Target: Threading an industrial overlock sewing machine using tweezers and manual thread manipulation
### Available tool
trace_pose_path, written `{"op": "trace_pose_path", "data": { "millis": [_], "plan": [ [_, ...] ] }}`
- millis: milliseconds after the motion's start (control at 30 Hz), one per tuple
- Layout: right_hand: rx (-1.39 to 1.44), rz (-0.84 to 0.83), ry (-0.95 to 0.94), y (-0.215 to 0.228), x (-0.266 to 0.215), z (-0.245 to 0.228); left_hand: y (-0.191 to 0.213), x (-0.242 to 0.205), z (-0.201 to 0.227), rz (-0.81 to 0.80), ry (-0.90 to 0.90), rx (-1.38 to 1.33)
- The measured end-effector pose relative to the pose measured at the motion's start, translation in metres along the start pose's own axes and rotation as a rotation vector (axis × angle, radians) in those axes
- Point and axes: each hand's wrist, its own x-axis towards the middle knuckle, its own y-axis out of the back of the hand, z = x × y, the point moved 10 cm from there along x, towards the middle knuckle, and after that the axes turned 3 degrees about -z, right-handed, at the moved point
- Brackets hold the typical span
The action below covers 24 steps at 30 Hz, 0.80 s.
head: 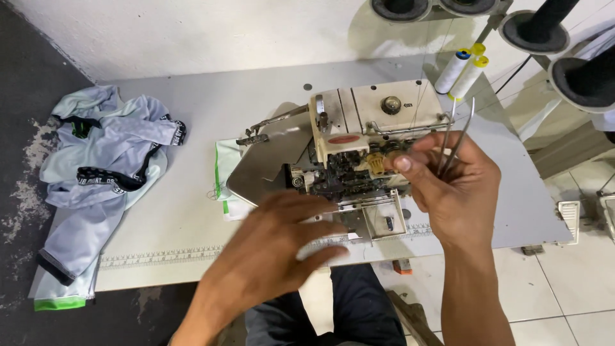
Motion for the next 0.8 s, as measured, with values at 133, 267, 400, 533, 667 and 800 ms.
{"op": "trace_pose_path", "data": {
  "millis": [133, 267, 400, 533, 667, 800],
  "plan": [
    [0.089, 0.035, -0.033, 0.001, -0.008, 0.019, 0.058, 0.015, 0.024, 0.386, -0.076, 0.168],
    [0.005, 0.08, 0.007, -0.007, -0.015, 0.019, 0.007, 0.062, 0.029, 0.13, -0.145, 0.26],
    [-0.01, 0.089, 0.042, -0.001, -0.013, 0.011, -0.034, 0.083, 0.008, 0.251, -0.217, 0.518],
    [0.16, 0.086, 0.046, 0.019, -0.008, 0.027, -0.022, 0.083, 0.001, 0.304, -0.254, 0.432],
    [0.081, 0.168, 0.015, 0.02, -0.004, 0.017, 0.01, 0.079, 0.014, 0.454, -0.376, 0.356],
    [0.059, 0.187, 0.037, 0.022, 0.001, 0.018, 0.025, 0.079, 0.016, 0.454, -0.431, 0.267]
  ]
}}
